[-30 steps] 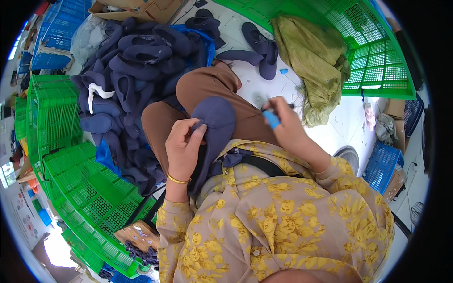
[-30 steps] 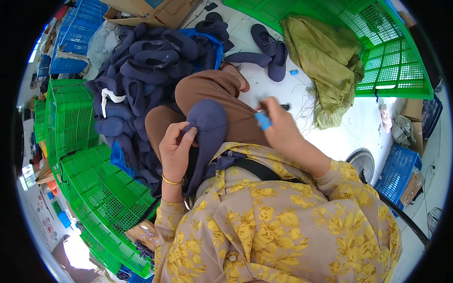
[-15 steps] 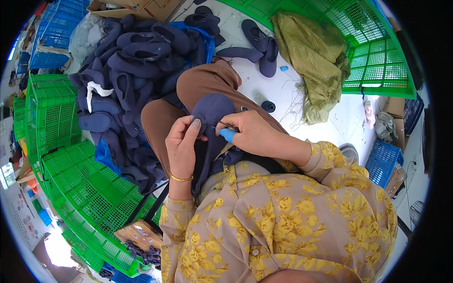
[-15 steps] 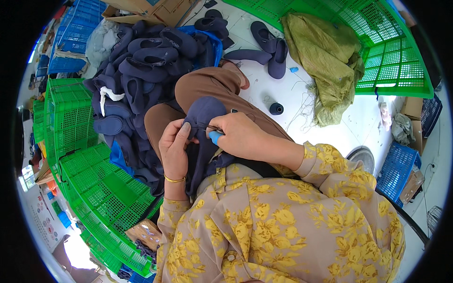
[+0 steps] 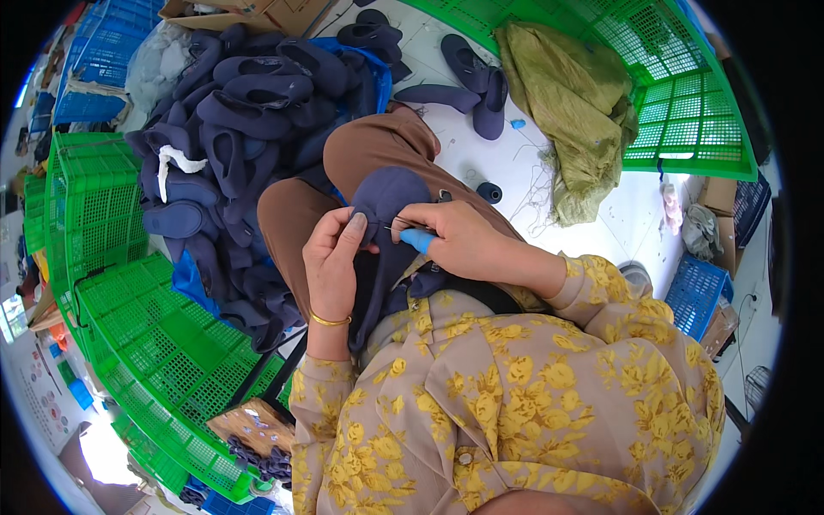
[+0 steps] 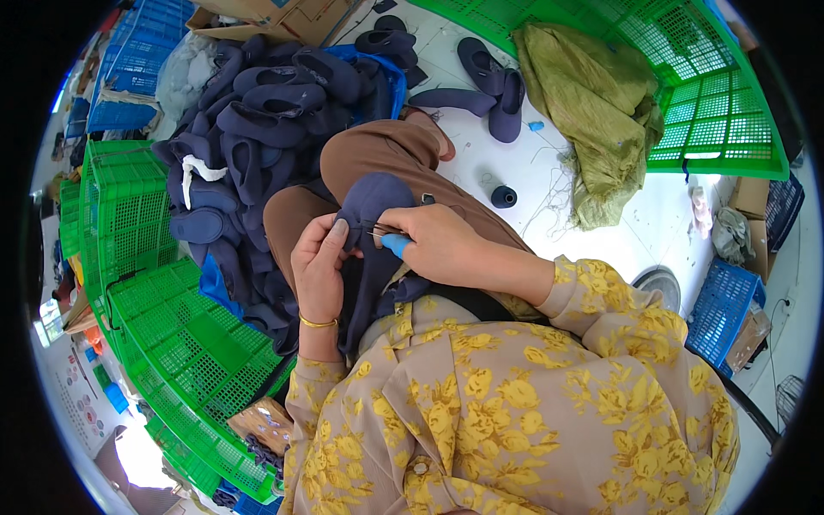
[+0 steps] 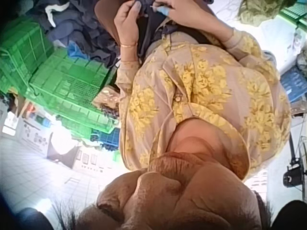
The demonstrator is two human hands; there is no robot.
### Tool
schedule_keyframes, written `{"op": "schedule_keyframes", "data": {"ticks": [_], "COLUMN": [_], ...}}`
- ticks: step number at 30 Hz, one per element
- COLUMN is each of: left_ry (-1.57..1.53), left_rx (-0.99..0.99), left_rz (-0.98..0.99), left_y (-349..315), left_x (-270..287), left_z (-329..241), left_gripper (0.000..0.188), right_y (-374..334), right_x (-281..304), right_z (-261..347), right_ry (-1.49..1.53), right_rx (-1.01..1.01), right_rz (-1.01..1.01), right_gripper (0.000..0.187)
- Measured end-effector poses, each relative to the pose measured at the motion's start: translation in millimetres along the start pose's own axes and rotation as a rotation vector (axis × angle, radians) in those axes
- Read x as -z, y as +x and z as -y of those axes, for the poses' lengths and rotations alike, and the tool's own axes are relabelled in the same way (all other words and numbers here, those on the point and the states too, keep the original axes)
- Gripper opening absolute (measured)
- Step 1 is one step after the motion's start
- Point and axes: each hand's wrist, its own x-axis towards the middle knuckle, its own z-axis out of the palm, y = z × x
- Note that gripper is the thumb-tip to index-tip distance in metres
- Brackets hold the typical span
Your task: The person sits on the floor and uses a blue-handled tool to stitch the upper of a dark slip-on shoe. They repeatedly pick up shoes from a nearby pile, work on the stitching, and place the finished shoe aside.
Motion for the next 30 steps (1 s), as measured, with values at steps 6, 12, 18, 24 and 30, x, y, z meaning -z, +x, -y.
{"op": "schedule_keyframes", "data": {"ticks": [6, 12, 18, 24, 30], "left_ry": [0.022, 0.033, -0.048, -0.141, -0.148], "left_rx": [0.020, 0.132, 0.204, 0.269, 0.339], "left_rz": [0.005, 0.008, 0.028, 0.065, 0.107], "left_y": [-0.5, 1.6, 3.2, 5.5, 12.5], "left_x": [1.0, -0.5, 1.2, 4.4, 9.8], "left_z": [1.4, -1.7, 2.2, -0.2, -1.9], "left_gripper": [0.017, 0.018, 0.016, 0.012, 0.012], "right_y": [-1.1, -2.1, -3.0, -4.1, -2.3], "right_x": [-2.6, -15.0, -19.5, -15.8, -19.9], "right_z": [2.6, -10.2, -9.3, -7.1, -13.7], "right_ry": [-0.003, -0.036, -0.045, -0.147, -0.139], "right_rx": [-0.017, 0.046, 0.077, 0.050, 0.092], "right_rz": [-0.011, -0.096, -0.152, -0.144, -0.168], "right_gripper": [0.014, 0.016, 0.021, 0.019, 0.023]}}
